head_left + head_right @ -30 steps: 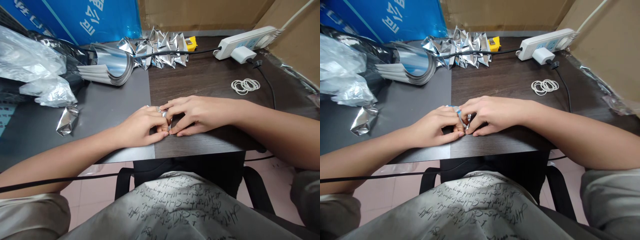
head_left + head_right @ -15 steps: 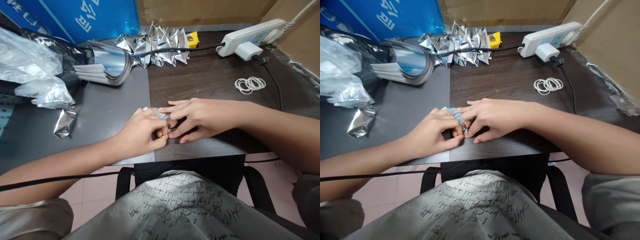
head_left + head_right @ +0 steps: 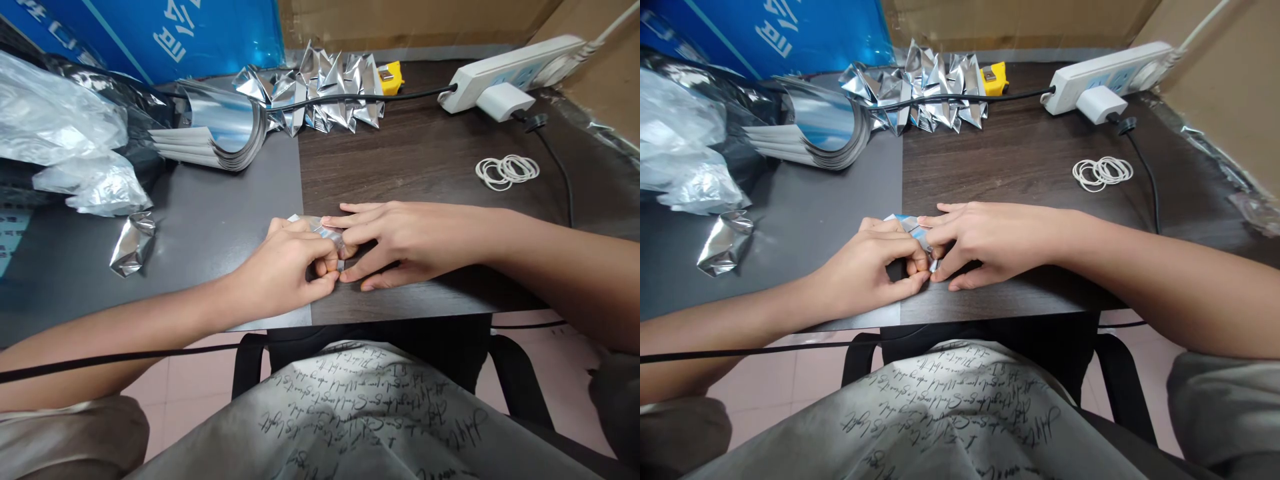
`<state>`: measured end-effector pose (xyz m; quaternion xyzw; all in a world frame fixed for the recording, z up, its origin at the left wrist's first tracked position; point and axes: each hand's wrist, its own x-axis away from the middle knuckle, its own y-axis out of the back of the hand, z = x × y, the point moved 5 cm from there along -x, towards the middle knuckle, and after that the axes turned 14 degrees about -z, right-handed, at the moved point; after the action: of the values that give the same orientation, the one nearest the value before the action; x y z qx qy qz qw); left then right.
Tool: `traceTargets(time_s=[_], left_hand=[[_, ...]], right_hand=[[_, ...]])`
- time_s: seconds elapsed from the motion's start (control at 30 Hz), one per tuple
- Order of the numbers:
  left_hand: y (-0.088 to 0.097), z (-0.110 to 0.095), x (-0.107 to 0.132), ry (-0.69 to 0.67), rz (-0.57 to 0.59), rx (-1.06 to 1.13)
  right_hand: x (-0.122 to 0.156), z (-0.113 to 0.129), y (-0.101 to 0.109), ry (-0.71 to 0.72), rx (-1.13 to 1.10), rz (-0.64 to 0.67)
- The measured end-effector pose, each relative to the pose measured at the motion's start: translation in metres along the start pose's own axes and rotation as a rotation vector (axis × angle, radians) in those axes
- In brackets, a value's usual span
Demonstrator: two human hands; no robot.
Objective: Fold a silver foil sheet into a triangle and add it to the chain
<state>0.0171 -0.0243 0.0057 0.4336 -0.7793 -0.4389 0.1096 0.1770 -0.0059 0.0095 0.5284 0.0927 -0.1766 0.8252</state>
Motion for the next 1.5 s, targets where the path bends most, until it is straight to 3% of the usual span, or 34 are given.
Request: traceTargets(time_s=[0.23,0.37,0.43,0.63,0.73,1.5], left_hand=[[0.003,0.000,0.001,0.045,-0.031,-0.098],[0.003,-0.001,0.001,-0.005,-0.035,-0.096],[0.005,-0.002,0.001,-0.114,-0.053,-0.102],[0.013,-0.004,0.001,-0.629,-0.068,-0.161],[0.015,-0.001,0.001,-0.738,-0.049,-0.191],[0.009,-0.003,0.006,-0.713,-0.066,-0.164]], right_hand=[[0.001,0.000,-0.001,0.000,0.020,-0.002],[0.000,-0.001,0.000,-0.013,0.025,-0.012],[-0.001,0.000,0.000,-0.011,0.033,-0.006],[-0.002,0.002,0.000,0.001,0.045,0.023],[-0.001,0.001,0.000,0.003,0.058,0.024],[0.001,0.000,-0.003,-0.018,0.079,0.012]])
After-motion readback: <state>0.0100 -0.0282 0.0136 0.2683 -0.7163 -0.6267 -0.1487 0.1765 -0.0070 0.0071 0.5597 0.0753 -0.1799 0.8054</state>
